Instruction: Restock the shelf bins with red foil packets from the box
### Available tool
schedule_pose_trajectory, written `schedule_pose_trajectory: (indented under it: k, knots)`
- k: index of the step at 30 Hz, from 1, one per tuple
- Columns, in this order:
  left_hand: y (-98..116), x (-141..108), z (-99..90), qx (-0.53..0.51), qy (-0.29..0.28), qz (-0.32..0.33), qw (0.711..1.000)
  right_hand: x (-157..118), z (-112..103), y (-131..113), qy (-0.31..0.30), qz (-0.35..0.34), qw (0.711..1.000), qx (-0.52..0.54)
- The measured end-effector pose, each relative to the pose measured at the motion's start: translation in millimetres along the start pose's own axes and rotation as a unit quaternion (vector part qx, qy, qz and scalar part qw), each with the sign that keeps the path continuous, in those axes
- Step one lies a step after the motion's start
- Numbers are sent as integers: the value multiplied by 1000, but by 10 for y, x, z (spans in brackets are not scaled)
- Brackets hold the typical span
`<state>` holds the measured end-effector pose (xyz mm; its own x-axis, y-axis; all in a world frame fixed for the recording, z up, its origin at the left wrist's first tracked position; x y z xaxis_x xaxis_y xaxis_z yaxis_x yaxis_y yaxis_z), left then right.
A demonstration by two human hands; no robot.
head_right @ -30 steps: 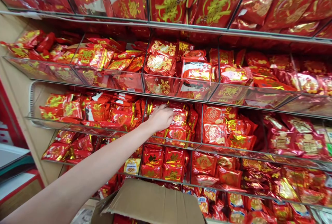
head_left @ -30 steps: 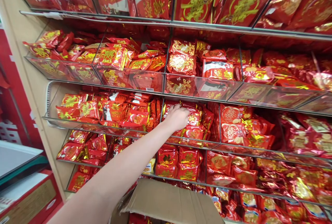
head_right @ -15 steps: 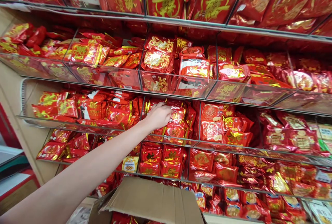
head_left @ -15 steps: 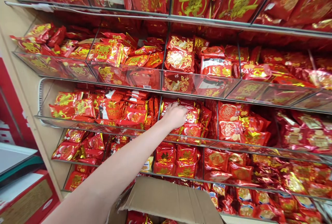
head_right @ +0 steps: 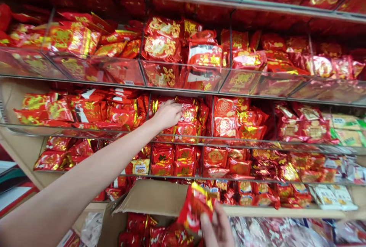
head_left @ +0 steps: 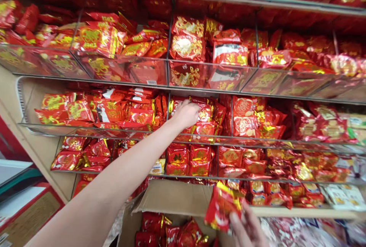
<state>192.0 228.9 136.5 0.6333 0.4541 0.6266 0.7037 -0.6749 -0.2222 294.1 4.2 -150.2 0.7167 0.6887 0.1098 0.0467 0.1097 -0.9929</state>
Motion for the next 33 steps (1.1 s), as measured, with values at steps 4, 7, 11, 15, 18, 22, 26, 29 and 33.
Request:
schedule_pose_trajectory:
  k: [4, 7, 11, 15, 18, 22, 26, 29, 33]
  knots:
    - [1, 28, 16, -17, 1, 0, 1000, 211, 90, -550, 45, -3, 960, 276]
    - [-1, 37, 30, -25, 3, 1, 1000, 265, 223, -779, 45, -1, 930, 364]
    - [-2, 34, 29, -28, 6, 0, 1000, 275, 367, -806, 25, 25, 918, 394]
    - [8, 35, -11, -30, 13, -2, 999, 281, 410, -730, 34, 52, 922, 383]
    - [19, 30, -59, -34, 30, -4, 999, 287, 423, -660, 32, 65, 927, 367]
    - [34, 39, -109, -45, 58, 13, 997, 304, 301, -597, 70, 43, 933, 351]
    - [106, 59, -239, -72, 86, 77, 991, 306, 195, -642, 81, 23, 931, 356]
    - [310, -93, -492, -160, 117, 147, 969, 295, 142, -657, 87, 49, 914, 392]
    - [615, -549, -518, -380, 33, 74, 921, 279, 154, -792, 78, 52, 894, 439]
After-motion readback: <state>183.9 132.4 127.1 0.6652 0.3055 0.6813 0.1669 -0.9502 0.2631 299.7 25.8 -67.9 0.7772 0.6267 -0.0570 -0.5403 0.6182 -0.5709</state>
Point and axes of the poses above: each hand's wrist, its own x-axis towards the middle knuckle, its own z-axis out of the palm, y = z × x, the point moved 10 cm from there along x, towards the middle knuckle, and after that the axes turned 7 degrees about x, right-handed, at the moved point
